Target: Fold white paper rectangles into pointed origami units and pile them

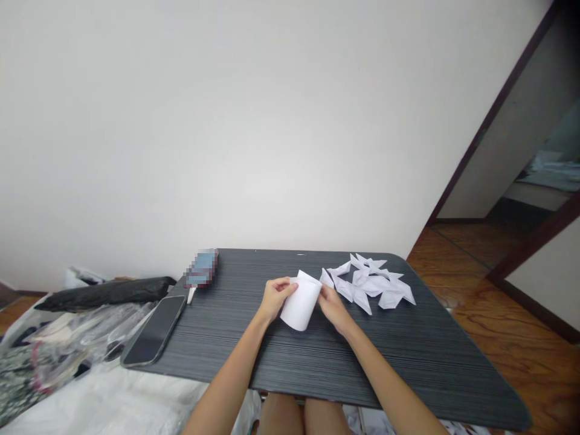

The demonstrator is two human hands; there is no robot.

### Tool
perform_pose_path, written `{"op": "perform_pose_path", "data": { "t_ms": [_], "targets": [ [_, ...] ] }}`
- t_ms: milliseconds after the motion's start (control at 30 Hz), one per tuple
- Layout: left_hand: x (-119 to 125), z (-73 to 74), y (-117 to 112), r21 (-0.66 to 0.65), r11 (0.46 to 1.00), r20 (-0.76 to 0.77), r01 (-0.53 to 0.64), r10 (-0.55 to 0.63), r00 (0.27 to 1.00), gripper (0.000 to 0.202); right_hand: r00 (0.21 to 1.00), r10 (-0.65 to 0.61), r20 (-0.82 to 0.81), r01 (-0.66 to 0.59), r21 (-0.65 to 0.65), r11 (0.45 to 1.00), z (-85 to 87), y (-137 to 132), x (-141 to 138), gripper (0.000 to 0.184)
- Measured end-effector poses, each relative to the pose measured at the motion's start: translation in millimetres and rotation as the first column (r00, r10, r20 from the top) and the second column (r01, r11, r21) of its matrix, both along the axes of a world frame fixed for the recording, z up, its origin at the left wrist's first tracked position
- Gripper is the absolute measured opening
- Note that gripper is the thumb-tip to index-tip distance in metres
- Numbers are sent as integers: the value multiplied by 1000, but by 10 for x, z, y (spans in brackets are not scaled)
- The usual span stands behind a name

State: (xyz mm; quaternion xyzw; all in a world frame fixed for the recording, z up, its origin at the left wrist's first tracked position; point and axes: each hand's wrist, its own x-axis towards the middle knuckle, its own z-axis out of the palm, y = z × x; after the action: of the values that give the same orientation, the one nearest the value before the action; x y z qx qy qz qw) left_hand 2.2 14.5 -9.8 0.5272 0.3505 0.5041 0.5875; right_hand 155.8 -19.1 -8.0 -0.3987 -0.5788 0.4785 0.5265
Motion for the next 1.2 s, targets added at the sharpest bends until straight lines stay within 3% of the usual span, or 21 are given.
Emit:
{"op": "perform_pose_path", "data": {
  "t_ms": [67,133,333,467,700,1000,1200],
  "targets": [
    [14,13,1,99,992,-88,-77,85,992,24,991,-130,-4,130,149,980,45,19,78,30],
    [40,19,-11,174,978,-151,-113,140,979,22,987,-151,52,136,221,966,54,29,122,27],
    [120,-7,-70,265,944,-146,-195,239,960,22,972,-201,123,178,177,968,-67,72,103,22],
    [110,33,-105,313,940,-172,-132,193,966,35,974,-204,99,187,162,969,-80,84,111,20],
    [62,146,-145,305,949,-222,80,-11,975,37,978,-105,178,77,159,984,16,5,121,20],
    [61,118,-120,189,978,-191,-88,125,974,25,984,-95,152,72,151,986,37,-18,124,22],
    [52,138,-118,187,979,-174,-78,111,979,30,987,-58,148,38,132,990,22,-16,129,19]
  ]
}}
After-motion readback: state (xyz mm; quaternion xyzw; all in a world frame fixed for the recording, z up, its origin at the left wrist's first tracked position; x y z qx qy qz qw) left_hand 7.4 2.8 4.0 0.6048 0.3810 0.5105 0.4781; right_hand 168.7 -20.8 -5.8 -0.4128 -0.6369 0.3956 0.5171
